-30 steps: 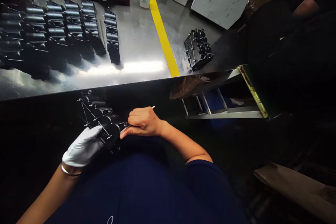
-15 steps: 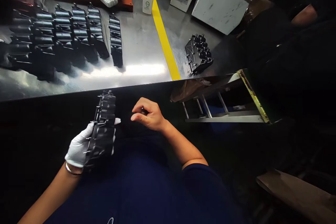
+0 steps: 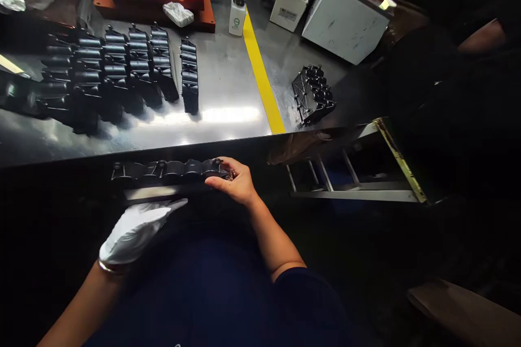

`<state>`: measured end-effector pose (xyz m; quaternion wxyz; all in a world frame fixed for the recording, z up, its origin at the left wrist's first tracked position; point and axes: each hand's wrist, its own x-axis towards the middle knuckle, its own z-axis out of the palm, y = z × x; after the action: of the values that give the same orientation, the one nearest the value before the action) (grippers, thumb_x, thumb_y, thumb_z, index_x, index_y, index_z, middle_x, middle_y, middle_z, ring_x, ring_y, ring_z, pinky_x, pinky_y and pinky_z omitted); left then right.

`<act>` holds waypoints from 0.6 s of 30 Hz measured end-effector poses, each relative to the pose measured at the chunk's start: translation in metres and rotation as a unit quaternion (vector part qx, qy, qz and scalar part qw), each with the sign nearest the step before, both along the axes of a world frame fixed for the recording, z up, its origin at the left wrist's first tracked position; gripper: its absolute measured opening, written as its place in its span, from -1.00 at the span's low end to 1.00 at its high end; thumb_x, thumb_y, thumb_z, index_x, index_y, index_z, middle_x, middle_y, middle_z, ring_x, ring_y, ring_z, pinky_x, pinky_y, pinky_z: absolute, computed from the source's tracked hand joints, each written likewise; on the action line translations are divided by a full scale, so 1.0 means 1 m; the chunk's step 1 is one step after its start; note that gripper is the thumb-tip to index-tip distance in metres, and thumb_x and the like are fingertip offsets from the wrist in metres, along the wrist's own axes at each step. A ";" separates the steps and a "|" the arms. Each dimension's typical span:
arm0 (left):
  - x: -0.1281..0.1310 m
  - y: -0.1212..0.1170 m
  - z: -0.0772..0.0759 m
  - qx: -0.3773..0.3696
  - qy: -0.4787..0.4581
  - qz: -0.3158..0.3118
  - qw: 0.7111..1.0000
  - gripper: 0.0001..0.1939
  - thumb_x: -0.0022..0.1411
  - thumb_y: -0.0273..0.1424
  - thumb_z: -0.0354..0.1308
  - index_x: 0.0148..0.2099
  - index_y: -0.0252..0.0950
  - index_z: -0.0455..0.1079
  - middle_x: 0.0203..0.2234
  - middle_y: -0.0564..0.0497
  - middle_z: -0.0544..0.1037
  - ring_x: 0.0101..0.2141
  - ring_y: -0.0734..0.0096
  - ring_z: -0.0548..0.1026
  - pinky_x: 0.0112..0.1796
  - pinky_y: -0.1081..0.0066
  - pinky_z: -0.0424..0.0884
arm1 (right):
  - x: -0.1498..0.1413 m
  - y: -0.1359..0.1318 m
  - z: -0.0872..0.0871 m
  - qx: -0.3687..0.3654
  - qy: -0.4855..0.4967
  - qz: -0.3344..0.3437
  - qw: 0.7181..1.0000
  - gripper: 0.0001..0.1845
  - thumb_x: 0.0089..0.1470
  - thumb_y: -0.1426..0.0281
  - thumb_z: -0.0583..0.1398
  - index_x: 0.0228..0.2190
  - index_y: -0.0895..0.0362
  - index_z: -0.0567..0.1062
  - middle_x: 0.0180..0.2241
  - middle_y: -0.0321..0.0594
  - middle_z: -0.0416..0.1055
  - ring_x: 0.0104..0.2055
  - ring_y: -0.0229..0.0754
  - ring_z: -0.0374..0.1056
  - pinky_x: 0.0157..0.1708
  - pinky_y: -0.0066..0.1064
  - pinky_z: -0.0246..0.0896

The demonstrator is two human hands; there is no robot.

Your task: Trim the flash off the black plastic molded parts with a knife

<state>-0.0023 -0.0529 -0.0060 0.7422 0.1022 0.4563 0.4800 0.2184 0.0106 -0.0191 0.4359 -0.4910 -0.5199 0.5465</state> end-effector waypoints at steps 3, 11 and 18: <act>0.005 0.003 -0.003 0.020 0.009 0.036 0.999 -0.81 -0.06 -0.47 0.48 -0.33 -0.19 0.62 -0.37 0.03 0.71 -0.07 0.16 0.63 0.01 0.34 0.55 | -0.016 -0.008 -0.008 -0.010 0.011 0.097 0.995 -0.23 -0.22 -0.15 0.39 -0.12 0.15 0.58 -0.29 -0.18 0.56 -0.36 -0.25 0.41 -0.36 -0.43 0.35; 0.001 -0.002 0.001 -0.054 -0.099 0.095 0.989 -0.92 0.14 -0.55 0.33 -0.28 -0.32 0.61 -0.36 -0.06 0.70 -0.33 0.29 0.66 -0.20 0.40 0.60 | -0.026 0.018 0.002 0.077 -0.129 0.148 0.977 -0.53 0.16 -0.04 0.20 -0.33 0.11 0.62 -0.49 -0.20 0.53 -0.50 -0.20 0.39 -0.51 -0.36 0.30; -0.027 -0.033 -0.023 -0.006 -0.031 0.184 0.982 -0.90 0.08 -0.39 0.42 -0.36 -0.25 0.56 -0.48 0.01 0.65 -0.41 0.18 0.65 -0.38 0.33 0.57 | -0.186 0.112 0.090 0.312 -0.421 0.278 0.805 -0.73 0.21 0.25 0.20 -0.15 0.13 0.58 -0.16 -0.06 0.59 -0.16 -0.04 0.52 -0.19 -0.29 0.37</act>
<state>-0.0294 -0.0861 -0.0287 0.6560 -0.0031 0.4467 0.6084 0.0322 0.1225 0.0713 0.1326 -0.3446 -0.9093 0.1920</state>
